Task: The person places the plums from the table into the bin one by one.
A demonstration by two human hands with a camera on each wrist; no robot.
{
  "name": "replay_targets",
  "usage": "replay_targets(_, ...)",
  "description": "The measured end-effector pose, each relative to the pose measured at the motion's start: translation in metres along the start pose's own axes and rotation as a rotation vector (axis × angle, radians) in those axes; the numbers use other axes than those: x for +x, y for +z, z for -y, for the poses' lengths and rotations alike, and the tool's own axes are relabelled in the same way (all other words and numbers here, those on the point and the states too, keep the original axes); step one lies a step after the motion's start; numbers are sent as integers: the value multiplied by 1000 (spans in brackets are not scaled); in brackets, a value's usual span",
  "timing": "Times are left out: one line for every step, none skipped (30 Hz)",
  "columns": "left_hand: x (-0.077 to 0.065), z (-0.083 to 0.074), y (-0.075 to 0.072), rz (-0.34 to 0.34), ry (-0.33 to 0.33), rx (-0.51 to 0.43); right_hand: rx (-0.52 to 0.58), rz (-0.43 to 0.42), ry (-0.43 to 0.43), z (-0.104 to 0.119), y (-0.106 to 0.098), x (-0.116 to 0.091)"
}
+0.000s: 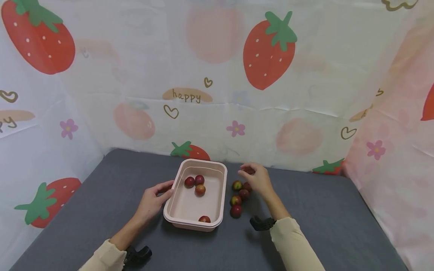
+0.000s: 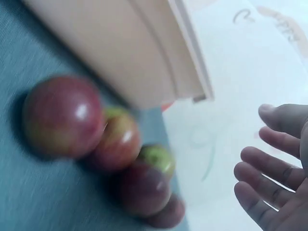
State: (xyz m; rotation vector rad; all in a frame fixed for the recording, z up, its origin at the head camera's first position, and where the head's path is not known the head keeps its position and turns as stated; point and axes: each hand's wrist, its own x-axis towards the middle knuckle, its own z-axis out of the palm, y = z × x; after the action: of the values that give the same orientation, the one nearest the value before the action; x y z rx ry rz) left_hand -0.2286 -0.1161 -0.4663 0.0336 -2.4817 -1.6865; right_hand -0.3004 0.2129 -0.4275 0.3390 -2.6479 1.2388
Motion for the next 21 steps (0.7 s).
replay_targets(0,0,0,0,-1,-3,-14,13,13,-3,-1,-1)
replay_targets(0,0,0,-1,1,-4,-30,26,26,-6,-2,-2)
replay_targets(0,-1,0,-1,4,-4,-46,37,36,-9,-3,-3)
replay_targets(0,-1,-1,-2,6,-5,-57,47,55,-12,-3,-4)
replay_targets(0,-1,-1,-3,10,-4,-71,58,63,-16,-3,-4)
replay_targets(0,-1,-1,-2,12,-3,-83,66,72,-19,-3,-5)
replay_targets(0,-1,0,-2,16,-4,-94,76,76,-23,-3,-5)
replay_targets(0,-1,0,-2,18,-2,-104,82,78,-26,-3,-5)
replay_targets(0,-1,0,-1,18,-2,-113,90,79,-29,-3,-6)
replay_targets(0,-1,0,0,17,-2,-116,97,85,-32,-3,-6)
replay_targets(-1,-2,-1,1,18,-2,-120,106,87,-35,-2,-6)
replay_targets(-1,-2,0,1,17,-3,-120,113,95,-37,-2,-6)
replay_targets(-1,-2,-1,1,17,-1,-117,121,99,-39,-2,-6)
replay_targets(-1,-2,-1,0,17,0,-111,128,109,-41,-1,-6)
replay_targets(-1,-2,-1,0,18,2,-106,138,117,-43,-1,-6)
replay_targets(-1,-2,-1,-1,18,5,-97,146,130,-45,0,-6)
replay_targets(-1,-2,-1,-1,18,4,-90,154,140,-46,0,-6)
replay_targets(-1,-2,-1,-1,19,5,-83,160,152,-47,1,-6)
replay_targets(-1,-2,-1,-1,17,4,-79,168,161,-49,1,-6)
replay_targets(-1,-2,-1,-1,17,4,-77,175,169,-50,2,-6)
replay_targets(-1,-2,-1,0,16,4,-76,181,177,-50,3,-6)
